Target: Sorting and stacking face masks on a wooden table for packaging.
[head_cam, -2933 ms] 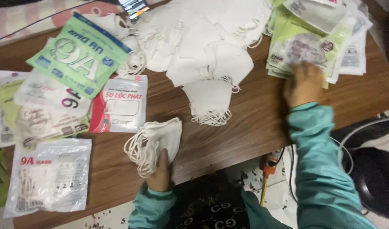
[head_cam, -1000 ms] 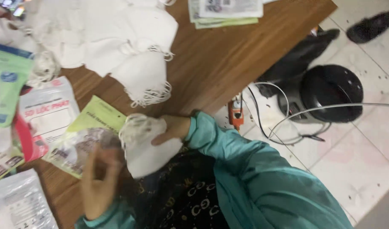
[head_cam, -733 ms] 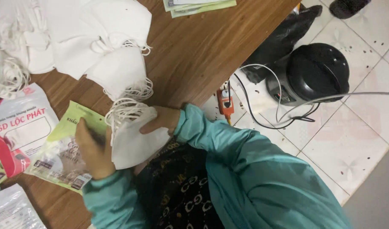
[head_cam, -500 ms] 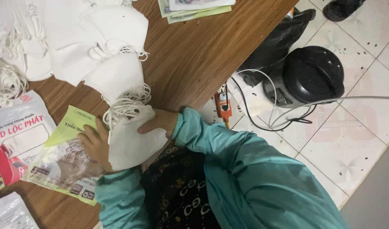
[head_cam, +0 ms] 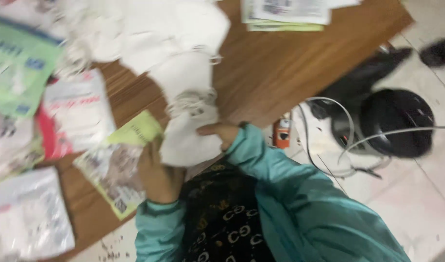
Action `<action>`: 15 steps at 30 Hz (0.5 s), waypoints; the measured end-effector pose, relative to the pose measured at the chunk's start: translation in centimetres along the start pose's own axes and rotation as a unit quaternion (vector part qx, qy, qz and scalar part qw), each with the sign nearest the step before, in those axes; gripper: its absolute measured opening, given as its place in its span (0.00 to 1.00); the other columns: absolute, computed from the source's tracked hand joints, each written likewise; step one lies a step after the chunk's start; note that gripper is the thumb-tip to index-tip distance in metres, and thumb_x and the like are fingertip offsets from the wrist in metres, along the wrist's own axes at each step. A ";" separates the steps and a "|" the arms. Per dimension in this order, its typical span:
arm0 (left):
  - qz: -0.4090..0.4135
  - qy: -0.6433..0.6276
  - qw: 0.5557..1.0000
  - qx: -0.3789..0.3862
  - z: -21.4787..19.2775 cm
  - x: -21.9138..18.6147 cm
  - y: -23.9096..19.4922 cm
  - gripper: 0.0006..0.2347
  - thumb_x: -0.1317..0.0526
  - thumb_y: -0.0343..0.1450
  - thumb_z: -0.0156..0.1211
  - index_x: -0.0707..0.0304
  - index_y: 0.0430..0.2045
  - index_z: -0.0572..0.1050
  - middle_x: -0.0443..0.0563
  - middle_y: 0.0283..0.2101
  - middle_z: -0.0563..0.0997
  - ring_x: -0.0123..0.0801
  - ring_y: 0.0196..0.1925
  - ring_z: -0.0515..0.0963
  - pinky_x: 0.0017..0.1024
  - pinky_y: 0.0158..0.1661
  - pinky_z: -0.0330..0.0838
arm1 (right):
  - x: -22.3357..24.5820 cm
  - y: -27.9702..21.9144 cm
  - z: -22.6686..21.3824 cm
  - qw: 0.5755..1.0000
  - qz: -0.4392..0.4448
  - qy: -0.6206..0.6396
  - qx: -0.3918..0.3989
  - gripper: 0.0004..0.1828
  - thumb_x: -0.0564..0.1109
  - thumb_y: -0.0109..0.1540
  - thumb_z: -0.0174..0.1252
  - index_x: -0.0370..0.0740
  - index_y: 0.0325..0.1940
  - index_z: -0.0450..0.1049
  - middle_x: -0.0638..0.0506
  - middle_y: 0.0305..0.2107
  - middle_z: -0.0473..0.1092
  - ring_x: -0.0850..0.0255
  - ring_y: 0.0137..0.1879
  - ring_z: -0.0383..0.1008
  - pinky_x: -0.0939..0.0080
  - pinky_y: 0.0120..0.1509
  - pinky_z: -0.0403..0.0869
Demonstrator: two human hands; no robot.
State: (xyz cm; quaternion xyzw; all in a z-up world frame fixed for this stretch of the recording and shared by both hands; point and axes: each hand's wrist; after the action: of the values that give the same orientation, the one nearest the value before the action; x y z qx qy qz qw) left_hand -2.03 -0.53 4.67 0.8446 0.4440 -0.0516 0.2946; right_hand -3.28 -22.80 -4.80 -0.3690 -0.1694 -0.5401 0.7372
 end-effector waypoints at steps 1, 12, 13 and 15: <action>-0.022 0.014 1.000 -0.008 1.1 0.7 -0.6 0.28 0.58 0.58 0.72 0.69 0.53 0.75 0.66 0.48 0.79 0.65 0.53 0.78 0.53 0.55 0.72 | -0.4 -0.1 -0.4 1.000 0.018 -0.008 0.018 0.28 0.42 0.58 0.74 0.31 0.59 0.75 0.41 0.51 0.76 0.51 0.54 0.77 0.45 0.62 0.76; -0.098 -0.009 0.994 -0.041 0.2 3.1 -2.0 0.19 0.69 0.65 0.60 0.74 0.51 0.76 0.69 0.44 0.80 0.59 0.49 0.79 0.46 0.54 0.72 | -1.6 0.8 -8.3 0.997 -0.020 0.060 0.033 0.29 0.49 0.62 0.57 0.34 0.66 0.71 0.36 0.57 0.72 0.43 0.58 0.76 0.31 0.70 0.68; -0.103 -0.005 0.994 -0.044 -0.2 3.1 -2.1 0.19 0.69 0.65 0.60 0.74 0.51 0.76 0.69 0.44 0.80 0.59 0.49 0.79 0.46 0.54 0.72 | -0.3 0.0 -4.8 0.997 -0.016 0.059 0.038 0.29 0.49 0.62 0.57 0.34 0.66 0.71 0.36 0.57 0.72 0.43 0.58 0.76 0.31 0.70 0.68; -0.102 0.001 0.995 -0.024 -0.7 2.7 -2.3 0.24 0.56 0.62 0.71 0.71 0.51 0.77 0.69 0.45 0.80 0.61 0.50 0.80 0.50 0.53 0.72 | 2.6 -1.8 1.7 0.995 -0.046 0.085 0.039 0.28 0.44 0.63 0.52 0.29 0.66 0.69 0.32 0.57 0.71 0.40 0.58 0.75 0.29 0.72 0.68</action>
State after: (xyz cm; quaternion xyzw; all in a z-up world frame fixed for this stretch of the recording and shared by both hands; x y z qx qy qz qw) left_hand -2.28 2.80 3.28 0.7878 0.5292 -0.0703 0.3073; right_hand -3.72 -23.55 -1.31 -0.2846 -0.1443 -0.5960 0.7368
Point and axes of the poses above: each hand's wrist, its own y-axis towards the middle knuckle, its own z-axis out of the palm, x = y × z
